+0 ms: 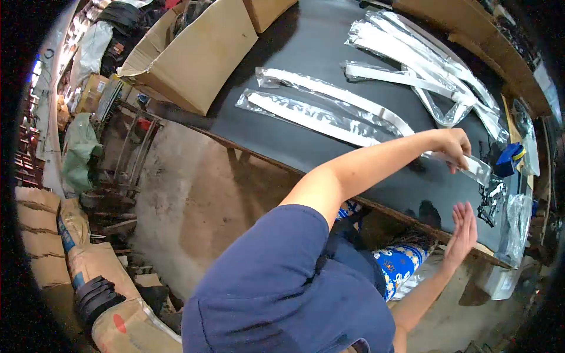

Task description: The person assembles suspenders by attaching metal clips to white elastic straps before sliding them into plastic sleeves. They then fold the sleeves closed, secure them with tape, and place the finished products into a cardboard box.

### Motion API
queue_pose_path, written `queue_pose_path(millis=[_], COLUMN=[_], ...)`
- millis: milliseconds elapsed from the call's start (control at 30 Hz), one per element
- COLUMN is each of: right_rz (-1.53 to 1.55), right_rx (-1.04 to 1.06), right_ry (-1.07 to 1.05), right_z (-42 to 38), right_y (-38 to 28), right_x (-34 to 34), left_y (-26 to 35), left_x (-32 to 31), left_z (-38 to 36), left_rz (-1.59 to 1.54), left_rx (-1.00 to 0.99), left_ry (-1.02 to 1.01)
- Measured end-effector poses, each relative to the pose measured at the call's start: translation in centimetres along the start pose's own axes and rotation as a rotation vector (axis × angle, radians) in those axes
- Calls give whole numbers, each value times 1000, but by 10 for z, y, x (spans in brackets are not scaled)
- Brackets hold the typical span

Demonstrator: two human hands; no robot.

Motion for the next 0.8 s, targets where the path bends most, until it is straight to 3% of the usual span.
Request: queue_pose_path(millis=[133, 200, 467, 533, 633, 767, 800], right_rz=[318, 387, 293, 278, 250, 298, 352], right_rx=[-122, -133, -46, -61, -145, -268, -309], right_ry=[57, 237, 401, 397, 386, 295, 254], right_z=[30, 46, 67, 72, 85, 87, 83], right_y=[-8, -4, 6, 10, 31, 54, 56], right_x=[-40, -36, -10, -4, 23, 43, 45], left_y=[2, -5, -9, -4, 13, 24, 16], left_x=[-30, -43, -48, -43, -12, 78, 106], left_z=[14, 25, 25, 15, -34, -163, -199], left_rz=[-118, -32, 100, 198, 398, 638, 636], left_rx=[-152, -247, -318, -415, -566, -469, -349], left_ry=[-26, -15, 163, 315, 454, 717, 826])
Point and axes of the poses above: each hand's wrist, its own z-axis towards the middle knuckle, its own x-axis out of the back of the hand, y = z × x, the point moved 3 cm from there along z, towards the middle knuckle
